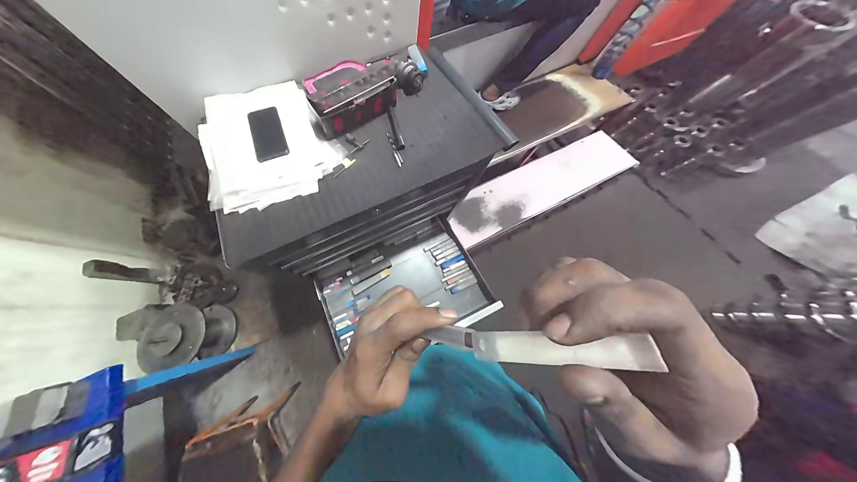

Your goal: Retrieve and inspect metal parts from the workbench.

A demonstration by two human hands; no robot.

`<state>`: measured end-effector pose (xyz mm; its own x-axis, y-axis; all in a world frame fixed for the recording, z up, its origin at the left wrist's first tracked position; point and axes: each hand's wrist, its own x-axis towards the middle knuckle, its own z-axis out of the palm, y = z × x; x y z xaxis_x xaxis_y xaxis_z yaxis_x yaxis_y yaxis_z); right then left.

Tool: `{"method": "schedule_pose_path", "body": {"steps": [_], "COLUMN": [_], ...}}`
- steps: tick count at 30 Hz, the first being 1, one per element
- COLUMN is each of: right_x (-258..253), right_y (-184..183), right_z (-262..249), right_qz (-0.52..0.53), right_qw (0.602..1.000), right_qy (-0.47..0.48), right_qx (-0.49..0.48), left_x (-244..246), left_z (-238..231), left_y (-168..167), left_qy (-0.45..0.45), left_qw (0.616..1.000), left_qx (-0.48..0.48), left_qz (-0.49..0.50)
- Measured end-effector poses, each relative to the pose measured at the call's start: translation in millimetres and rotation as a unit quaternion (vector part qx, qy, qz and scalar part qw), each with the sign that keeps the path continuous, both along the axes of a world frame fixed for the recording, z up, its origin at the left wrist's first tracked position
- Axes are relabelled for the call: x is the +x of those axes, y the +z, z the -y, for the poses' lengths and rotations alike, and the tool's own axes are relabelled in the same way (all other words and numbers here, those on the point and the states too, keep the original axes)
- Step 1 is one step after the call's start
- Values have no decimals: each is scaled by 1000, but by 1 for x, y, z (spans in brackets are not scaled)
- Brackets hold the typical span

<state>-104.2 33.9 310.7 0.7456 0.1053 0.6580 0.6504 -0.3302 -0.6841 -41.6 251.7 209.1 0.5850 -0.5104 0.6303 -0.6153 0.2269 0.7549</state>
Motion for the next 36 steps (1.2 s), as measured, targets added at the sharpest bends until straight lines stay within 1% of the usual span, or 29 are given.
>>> {"method": "schedule_pose_path", "body": {"steps": [4,7,12,16,32,36], "right_x": [-1,-3,-7,-11,-14,-13], "right_y": [0,1,6,7,8,7], "right_z": [1,2,3,6,3,-1], "right_qz": [-5,-8,21,20,10,19], "right_qw": [1000,1000,999,998,999,999], "right_qy": [4,12,-15,-32,2,11], "right_qx": [-13,-16,22,40,34,29], "left_x": [1,1,0,1,2,2], "left_z": [-1,-1,1,1,1,1], "left_y": [3,3,0,-1,4,3], "left_qy": [11,12,-13,-25,-61,-61], "left_qw": [1000,1000,999,998,992,993], "left_qx": [15,10,-33,-49,-102,-99], "left_qz": [21,22,-7,-21,-32,-27]}}
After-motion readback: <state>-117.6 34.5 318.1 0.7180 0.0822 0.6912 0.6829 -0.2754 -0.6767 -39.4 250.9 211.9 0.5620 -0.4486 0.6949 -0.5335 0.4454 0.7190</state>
